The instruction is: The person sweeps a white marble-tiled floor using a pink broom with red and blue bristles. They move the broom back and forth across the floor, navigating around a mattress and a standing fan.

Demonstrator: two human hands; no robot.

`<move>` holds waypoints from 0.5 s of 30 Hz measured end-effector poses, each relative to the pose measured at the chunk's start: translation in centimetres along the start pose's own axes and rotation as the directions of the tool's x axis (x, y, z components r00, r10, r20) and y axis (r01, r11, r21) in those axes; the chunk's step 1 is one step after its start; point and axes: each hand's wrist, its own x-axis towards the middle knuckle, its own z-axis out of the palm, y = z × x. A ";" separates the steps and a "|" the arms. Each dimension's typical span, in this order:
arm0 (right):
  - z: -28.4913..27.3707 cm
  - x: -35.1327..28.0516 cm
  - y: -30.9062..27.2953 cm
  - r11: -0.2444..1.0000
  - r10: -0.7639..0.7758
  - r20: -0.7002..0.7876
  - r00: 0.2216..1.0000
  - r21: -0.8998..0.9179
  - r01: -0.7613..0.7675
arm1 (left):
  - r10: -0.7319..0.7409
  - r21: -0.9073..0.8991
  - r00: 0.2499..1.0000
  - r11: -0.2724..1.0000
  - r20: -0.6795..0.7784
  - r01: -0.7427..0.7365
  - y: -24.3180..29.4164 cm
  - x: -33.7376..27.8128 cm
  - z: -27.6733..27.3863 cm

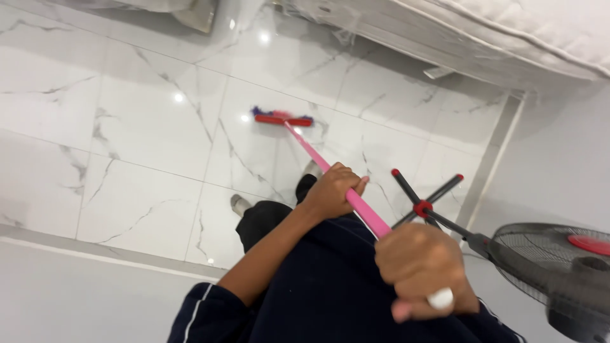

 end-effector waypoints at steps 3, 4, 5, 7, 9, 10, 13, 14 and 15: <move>3.6 2.2 1.1 0.999 -0.043 0.184 0.982 -0.024 0.048 | 0.031 0.005 0.996 1.000 -0.085 -0.031 -0.4 -2.0 -3.1; 5.1 3.0 1.7 0.997 0.005 0.215 0.977 -0.070 0.010 | 0.057 0.037 0.987 0.998 -0.153 -0.052 -0.9 -2.7 -4.2; 6.9 3.1 3.1 0.997 0.005 0.210 0.978 -0.072 0.011 | 0.058 0.037 0.987 0.998 -0.148 -0.053 -2.1 -3.7 -4.9; 10.7 3.5 6.1 0.983 0.094 0.028 0.995 -0.164 -0.088 | -0.040 -0.001 0.979 0.999 -0.198 0.041 -4.3 -5.7 -6.4; 13.5 3.9 7.2 0.982 0.113 -0.046 0.992 -0.147 -0.119 | -0.054 -0.008 0.984 0.999 -0.172 0.053 -5.6 -8.2 -7.6; 15.0 4.2 7.8 0.981 0.132 -0.108 0.985 -0.128 -0.145 | -0.066 -0.014 0.985 0.998 -0.158 0.065 -6.2 -9.5 -8.2; 19.5 5.2 6.8 0.978 0.190 -0.262 0.946 -0.028 -0.205 | -0.089 -0.041 0.985 0.996 -0.149 0.084 -5.3 -14.7 -9.8; 21.2 5.9 6.6 0.978 0.191 -0.273 0.943 -0.031 -0.207 | -0.088 -0.044 0.986 0.996 -0.139 0.082 -4.5 -16.5 -10.9; 22.6 6.6 6.3 0.980 0.192 -0.304 0.933 0.003 -0.201 | -0.147 -0.084 0.985 0.987 -0.087 0.140 -3.6 -18.2 -11.7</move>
